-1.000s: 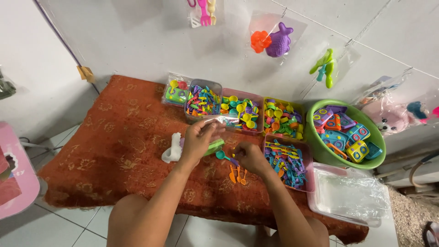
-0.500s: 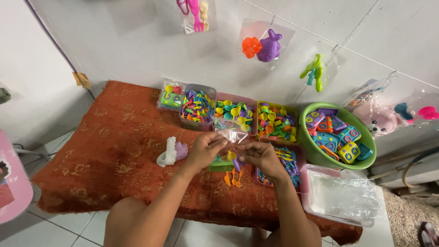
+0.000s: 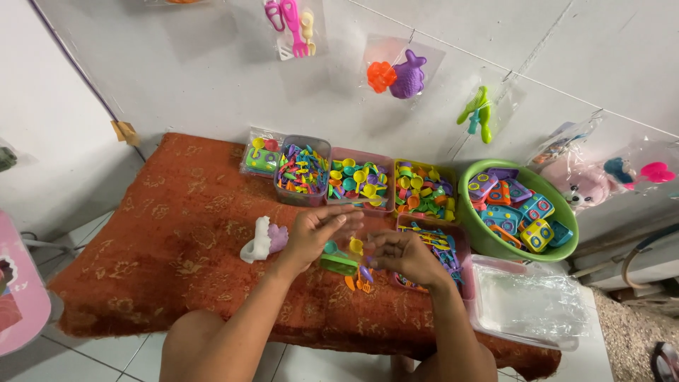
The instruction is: Picking small plastic toy pieces from various containers and placing them into a plastic bag.
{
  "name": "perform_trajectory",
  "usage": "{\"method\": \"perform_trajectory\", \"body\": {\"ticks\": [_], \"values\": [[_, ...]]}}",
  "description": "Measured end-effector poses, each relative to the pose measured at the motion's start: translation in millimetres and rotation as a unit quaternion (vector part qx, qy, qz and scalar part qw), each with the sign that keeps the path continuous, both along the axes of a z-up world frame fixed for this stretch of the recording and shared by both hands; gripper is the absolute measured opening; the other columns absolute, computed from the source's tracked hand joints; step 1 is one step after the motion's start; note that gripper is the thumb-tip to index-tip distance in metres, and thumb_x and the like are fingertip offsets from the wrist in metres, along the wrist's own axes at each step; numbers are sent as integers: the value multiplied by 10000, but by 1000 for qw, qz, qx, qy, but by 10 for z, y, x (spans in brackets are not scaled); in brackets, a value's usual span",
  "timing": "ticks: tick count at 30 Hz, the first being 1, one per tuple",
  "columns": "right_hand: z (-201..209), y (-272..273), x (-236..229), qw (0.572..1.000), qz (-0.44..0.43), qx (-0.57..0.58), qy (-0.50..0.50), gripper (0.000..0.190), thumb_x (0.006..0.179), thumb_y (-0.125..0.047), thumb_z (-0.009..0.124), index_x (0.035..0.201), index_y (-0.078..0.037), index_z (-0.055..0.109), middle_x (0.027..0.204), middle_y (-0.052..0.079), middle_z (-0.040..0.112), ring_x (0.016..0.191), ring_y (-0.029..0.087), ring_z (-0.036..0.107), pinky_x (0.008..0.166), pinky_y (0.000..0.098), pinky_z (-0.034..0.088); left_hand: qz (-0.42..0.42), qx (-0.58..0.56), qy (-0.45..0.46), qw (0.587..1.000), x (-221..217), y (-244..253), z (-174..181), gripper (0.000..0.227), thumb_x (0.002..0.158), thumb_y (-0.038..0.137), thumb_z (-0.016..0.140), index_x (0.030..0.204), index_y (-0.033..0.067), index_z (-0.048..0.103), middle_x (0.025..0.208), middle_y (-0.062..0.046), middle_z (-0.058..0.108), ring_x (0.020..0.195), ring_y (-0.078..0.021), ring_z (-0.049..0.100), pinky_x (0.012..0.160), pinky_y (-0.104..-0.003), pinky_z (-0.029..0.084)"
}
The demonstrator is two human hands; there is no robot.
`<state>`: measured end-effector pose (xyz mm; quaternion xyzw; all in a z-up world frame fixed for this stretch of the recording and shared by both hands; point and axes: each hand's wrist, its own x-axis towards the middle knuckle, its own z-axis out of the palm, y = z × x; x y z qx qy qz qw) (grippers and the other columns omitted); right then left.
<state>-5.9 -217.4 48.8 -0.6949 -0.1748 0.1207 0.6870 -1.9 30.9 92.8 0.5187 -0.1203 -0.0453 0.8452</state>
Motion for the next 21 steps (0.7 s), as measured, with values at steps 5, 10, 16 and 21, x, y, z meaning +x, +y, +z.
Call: {"method": "perform_trajectory", "body": {"ticks": [5,10,16,21], "values": [[305,-81,-86,998,2,50,-41,213,716,193,801,919,129,779,1198,325,688,947,295,715,713,393,629,-16,4,6,1000,53,2,-133,321,919,15,676,1234,-37,703,1069,-235,758,847,-234,747,721,-356,642],[156,-208,42,983,-36,163,-80,177,726,215,758,885,141,732,1283,361,610,1099,398,683,786,432,596,-2,56,-14,998,-56,-33,-92,328,914,64,695,1237,20,731,1112,-174,768,1005,-174,675,881,-379,595],[359,21,18,957,-63,225,-173,98,830,114,741,915,67,726,1451,253,538,1294,317,575,1063,444,499,-46,20,6,999,68,-166,-405,328,919,16,687,1244,-26,702,1108,-195,758,958,-208,725,768,-337,635],[456,205,-54,962,-135,160,-178,104,848,71,759,925,1,755,1483,204,557,1408,310,477,1085,423,397,-66,68,-8,995,-29,-228,-297,345,898,20,732,1238,-32,704,1095,-224,756,986,-253,722,820,-382,627]]}}
